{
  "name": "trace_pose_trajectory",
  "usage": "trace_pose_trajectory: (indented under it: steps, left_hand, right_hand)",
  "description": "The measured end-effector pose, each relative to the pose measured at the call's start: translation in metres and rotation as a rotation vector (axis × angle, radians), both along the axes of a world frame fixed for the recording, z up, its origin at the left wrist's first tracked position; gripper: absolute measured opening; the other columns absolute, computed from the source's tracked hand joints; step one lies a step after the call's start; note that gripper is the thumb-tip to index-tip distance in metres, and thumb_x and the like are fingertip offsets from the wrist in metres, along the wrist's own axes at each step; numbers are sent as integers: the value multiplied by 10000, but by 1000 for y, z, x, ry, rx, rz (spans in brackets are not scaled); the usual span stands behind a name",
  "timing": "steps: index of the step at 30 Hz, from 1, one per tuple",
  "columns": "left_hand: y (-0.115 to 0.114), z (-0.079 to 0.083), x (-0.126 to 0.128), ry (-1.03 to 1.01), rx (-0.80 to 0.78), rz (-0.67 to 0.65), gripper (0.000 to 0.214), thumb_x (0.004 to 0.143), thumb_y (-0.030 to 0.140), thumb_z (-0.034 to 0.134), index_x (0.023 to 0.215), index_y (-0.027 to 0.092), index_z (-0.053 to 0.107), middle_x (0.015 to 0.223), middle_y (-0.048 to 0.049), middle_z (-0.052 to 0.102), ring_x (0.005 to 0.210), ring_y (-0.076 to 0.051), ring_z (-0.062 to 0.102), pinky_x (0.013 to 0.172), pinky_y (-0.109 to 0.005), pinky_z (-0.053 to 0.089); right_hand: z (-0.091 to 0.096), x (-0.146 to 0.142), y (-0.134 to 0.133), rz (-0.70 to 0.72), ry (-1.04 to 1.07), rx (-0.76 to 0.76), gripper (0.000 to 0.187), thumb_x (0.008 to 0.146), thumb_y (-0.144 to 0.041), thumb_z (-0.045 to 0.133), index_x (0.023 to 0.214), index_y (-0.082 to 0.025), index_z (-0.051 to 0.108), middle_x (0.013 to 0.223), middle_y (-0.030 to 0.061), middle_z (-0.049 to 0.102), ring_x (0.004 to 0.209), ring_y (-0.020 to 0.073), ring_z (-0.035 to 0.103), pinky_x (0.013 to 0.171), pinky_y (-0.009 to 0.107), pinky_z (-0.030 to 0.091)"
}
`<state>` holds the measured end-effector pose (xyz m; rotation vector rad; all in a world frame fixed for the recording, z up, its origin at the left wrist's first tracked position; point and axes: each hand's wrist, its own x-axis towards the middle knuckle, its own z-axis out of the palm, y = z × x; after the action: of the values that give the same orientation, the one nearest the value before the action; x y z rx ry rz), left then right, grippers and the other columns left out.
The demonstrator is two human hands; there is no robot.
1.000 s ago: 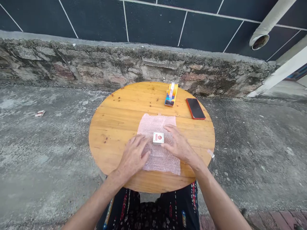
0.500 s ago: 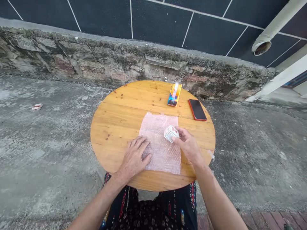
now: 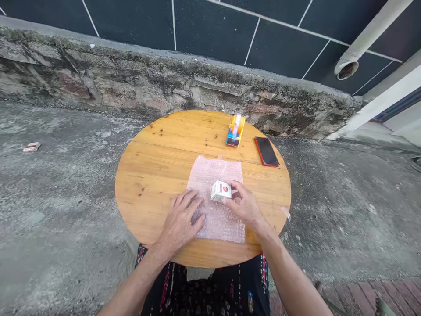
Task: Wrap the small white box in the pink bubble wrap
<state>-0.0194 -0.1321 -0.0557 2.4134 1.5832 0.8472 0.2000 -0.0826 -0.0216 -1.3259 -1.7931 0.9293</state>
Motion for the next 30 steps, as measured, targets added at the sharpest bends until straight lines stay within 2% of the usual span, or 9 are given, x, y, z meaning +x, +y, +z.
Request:
trace_pose_trajectory:
  steps: [8, 21, 25, 30]
  left_hand:
    - [0, 1, -1, -35, -25, 2, 339, 831, 252, 585, 1162, 178, 602, 1323, -113, 537, 1259, -304, 435, 1030, -485, 373]
    - [1, 0, -1, -52, -36, 2, 332, 827, 245, 589, 1153, 186, 602, 1320, -105, 542, 1266, -303, 427, 1028, -490, 379]
    - [1, -4, -2, -42, 7, 4, 314, 832, 221, 572, 1140, 173, 605, 1304, -116, 549, 1265, -308, 429, 1025, -492, 387]
    - [2, -9, -2, -41, 75, 17, 304, 846, 235, 551, 1141, 176, 591, 1290, -123, 554, 1239, -322, 453, 1004, -514, 401]
  right_hand:
    - [-4, -9, 0, 39, -119, 112, 475, 741, -173, 664, 1203, -212, 563, 1173, 63, 649, 1003, 198, 622, 888, 357, 487]
    - [-4, -11, 0, 17, -107, 80, 460, 749, -207, 660, 1201, -226, 572, 1122, 57, 671, 940, 201, 642, 849, 354, 503]
    - [6, 11, -2, -131, -120, 113, 467, 747, -269, 674, 1201, -214, 577, 1100, 61, 676, 830, 185, 621, 799, 353, 506]
    - [12, 66, -9, -347, -214, 98, 492, 750, -330, 661, 1216, -202, 565, 1114, 76, 670, 788, 188, 612, 797, 389, 508]
